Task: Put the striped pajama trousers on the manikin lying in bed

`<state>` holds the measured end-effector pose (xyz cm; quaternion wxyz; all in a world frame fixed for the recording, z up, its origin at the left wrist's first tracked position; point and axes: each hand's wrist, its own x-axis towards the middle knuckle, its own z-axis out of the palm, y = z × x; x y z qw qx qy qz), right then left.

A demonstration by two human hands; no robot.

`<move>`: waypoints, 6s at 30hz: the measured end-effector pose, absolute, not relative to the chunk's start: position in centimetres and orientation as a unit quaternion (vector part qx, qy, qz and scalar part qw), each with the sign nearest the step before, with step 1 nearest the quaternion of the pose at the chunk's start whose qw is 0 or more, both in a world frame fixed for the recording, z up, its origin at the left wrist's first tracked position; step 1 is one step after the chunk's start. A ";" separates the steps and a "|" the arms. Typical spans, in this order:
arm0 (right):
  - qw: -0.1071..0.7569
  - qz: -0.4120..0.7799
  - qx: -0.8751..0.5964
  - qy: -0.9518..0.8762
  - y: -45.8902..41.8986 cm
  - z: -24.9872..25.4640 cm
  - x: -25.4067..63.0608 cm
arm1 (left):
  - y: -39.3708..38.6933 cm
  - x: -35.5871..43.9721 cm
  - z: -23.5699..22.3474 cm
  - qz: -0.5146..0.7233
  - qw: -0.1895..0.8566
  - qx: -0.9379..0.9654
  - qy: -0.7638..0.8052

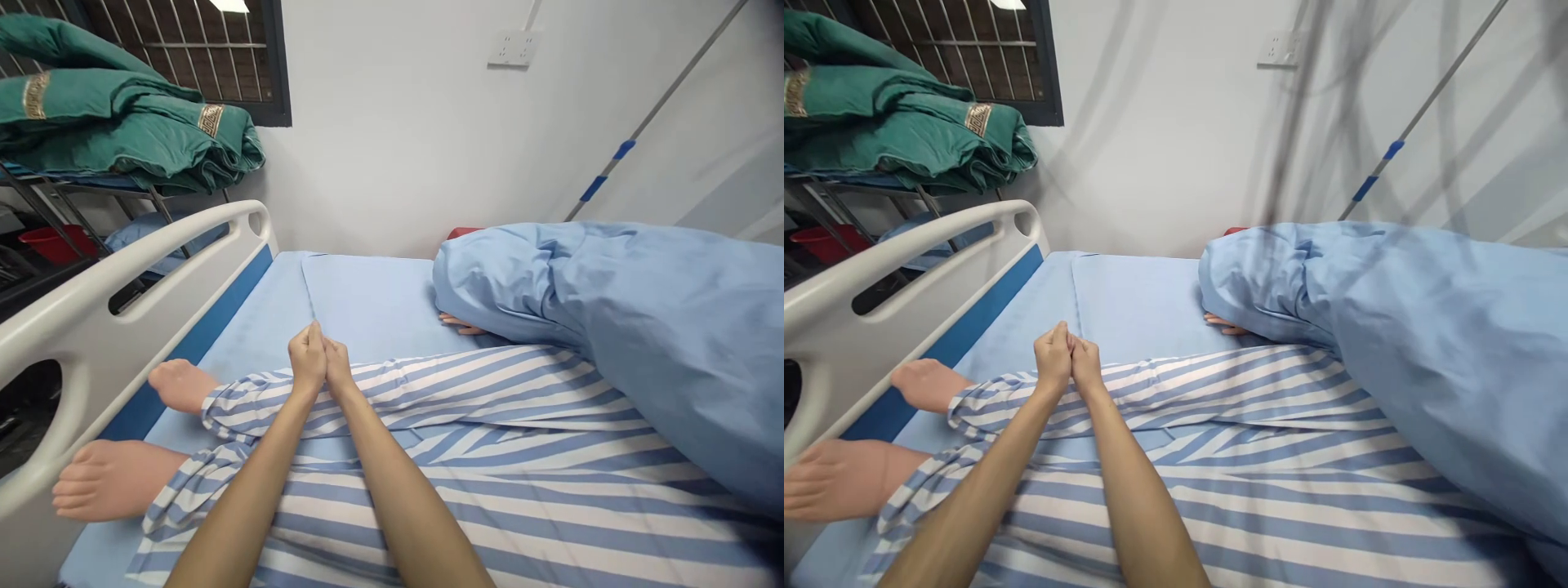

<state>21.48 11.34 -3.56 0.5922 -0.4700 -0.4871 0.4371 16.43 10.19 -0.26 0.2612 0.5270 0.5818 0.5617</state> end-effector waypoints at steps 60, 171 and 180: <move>0.521 0.208 -0.613 -0.557 9.6 -3.9 30.8 | 10.6 23.7 -2.8 0.463 0.253 0.555 0.644; 0.595 0.225 -0.567 -0.523 8.8 -1.3 50.7 | 10.4 43.3 0.1 0.499 0.469 0.555 0.472; 0.665 0.286 -0.545 -0.422 8.9 -1.0 51.9 | 9.7 46.5 -1.0 0.567 0.381 0.530 0.503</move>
